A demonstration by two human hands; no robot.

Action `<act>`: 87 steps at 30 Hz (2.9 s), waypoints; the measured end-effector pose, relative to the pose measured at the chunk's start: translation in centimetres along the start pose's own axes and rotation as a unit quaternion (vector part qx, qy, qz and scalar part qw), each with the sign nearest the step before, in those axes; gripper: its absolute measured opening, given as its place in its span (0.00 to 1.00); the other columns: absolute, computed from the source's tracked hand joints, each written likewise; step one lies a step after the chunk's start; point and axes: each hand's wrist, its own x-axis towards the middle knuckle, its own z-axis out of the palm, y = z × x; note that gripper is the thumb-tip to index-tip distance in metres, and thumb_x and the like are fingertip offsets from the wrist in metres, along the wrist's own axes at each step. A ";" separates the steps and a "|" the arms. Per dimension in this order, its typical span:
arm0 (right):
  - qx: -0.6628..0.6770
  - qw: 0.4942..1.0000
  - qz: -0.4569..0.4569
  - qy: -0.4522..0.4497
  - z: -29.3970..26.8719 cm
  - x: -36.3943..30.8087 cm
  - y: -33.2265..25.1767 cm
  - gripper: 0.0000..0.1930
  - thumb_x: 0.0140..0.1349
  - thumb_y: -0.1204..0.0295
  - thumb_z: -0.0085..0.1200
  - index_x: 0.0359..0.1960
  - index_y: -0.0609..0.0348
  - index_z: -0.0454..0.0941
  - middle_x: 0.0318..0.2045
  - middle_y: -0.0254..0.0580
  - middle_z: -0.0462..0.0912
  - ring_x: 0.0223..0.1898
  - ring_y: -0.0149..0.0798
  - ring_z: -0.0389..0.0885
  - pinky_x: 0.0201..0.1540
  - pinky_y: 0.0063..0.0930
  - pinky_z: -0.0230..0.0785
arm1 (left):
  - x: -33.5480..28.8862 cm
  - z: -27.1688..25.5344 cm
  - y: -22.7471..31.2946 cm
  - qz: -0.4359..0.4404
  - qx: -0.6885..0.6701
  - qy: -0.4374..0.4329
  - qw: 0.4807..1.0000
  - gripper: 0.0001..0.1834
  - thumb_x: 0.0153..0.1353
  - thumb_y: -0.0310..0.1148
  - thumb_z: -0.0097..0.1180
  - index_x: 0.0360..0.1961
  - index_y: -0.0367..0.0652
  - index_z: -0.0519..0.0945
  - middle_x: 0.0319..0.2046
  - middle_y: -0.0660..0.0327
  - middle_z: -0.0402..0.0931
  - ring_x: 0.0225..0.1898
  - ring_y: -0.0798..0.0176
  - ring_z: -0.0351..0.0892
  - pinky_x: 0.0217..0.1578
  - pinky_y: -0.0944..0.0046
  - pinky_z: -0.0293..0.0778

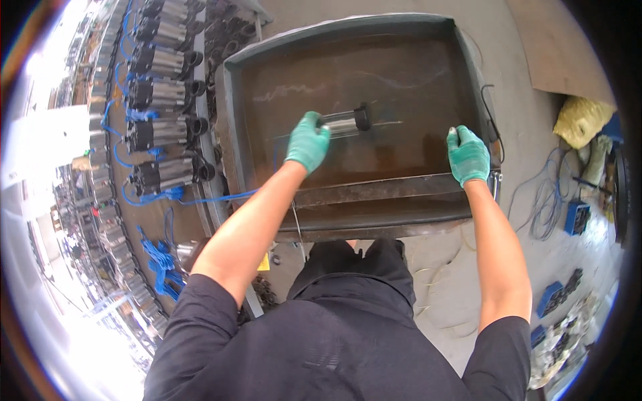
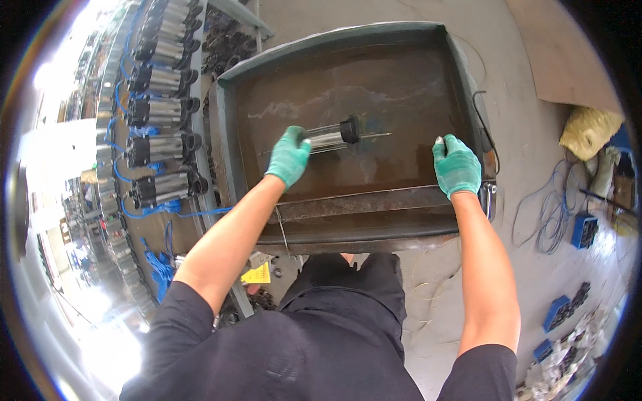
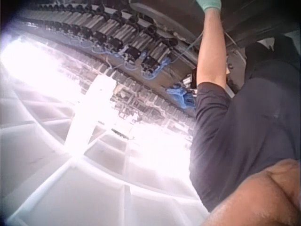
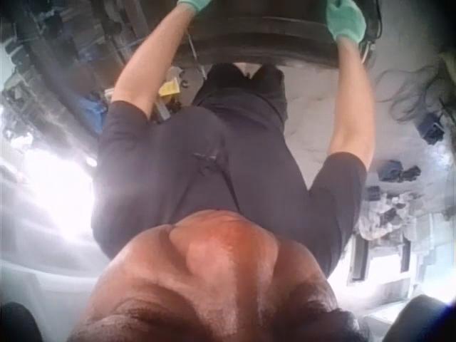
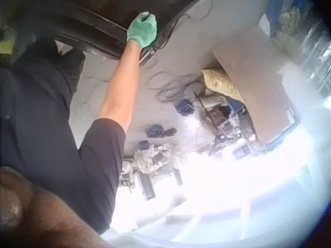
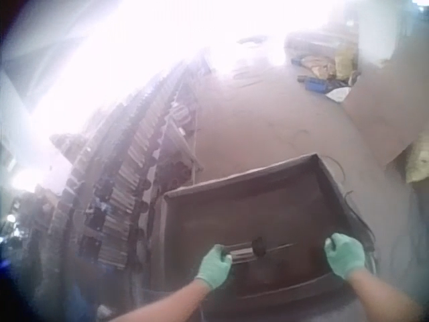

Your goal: The person picks up a submersible pump by hand, places it into a water-filled tray, and presses it down while checking for leaks. After retrieving the pump from the water, the person places it back into a row with other pumps and handles the blue electrical cable attached to it.

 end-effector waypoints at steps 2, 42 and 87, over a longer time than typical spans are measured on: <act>0.006 1.000 0.010 0.006 -0.1 -0.2 -0.1 0.18 0.73 0.55 0.45 0.39 0.55 0.79 0.39 0.52 0.84 0.40 0.60 0.82 0.43 0.54 0.74 | 1.9 2.7 2.0 -0.062 -0.006 -0.043 0.997 0.17 0.63 0.37 0.59 0.50 0.38 0.77 0.43 0.41 0.82 0.47 0.39 0.82 0.52 0.49 0.74; 0.037 0.999 -0.008 0.021 -0.1 -0.4 0.4 0.16 0.72 0.57 0.46 0.34 0.54 0.80 0.32 0.47 0.84 0.35 0.54 0.85 0.41 0.48 0.78 | -1.9 5.5 1.6 -0.241 -0.256 -0.079 0.933 0.10 0.68 0.28 0.58 0.39 0.43 0.67 0.31 0.60 0.72 0.17 0.66 0.72 0.22 0.62 0.83; 0.038 0.992 -0.050 0.109 1.4 -0.5 1.1 0.16 0.72 0.58 0.49 0.32 0.53 0.81 0.28 0.44 0.82 0.29 0.50 0.84 0.33 0.44 0.78 | -1.9 5.6 1.3 -0.246 -0.240 -0.029 0.939 0.08 0.63 0.28 0.61 0.36 0.45 0.72 0.31 0.59 0.79 0.14 0.64 0.73 0.16 0.64 0.77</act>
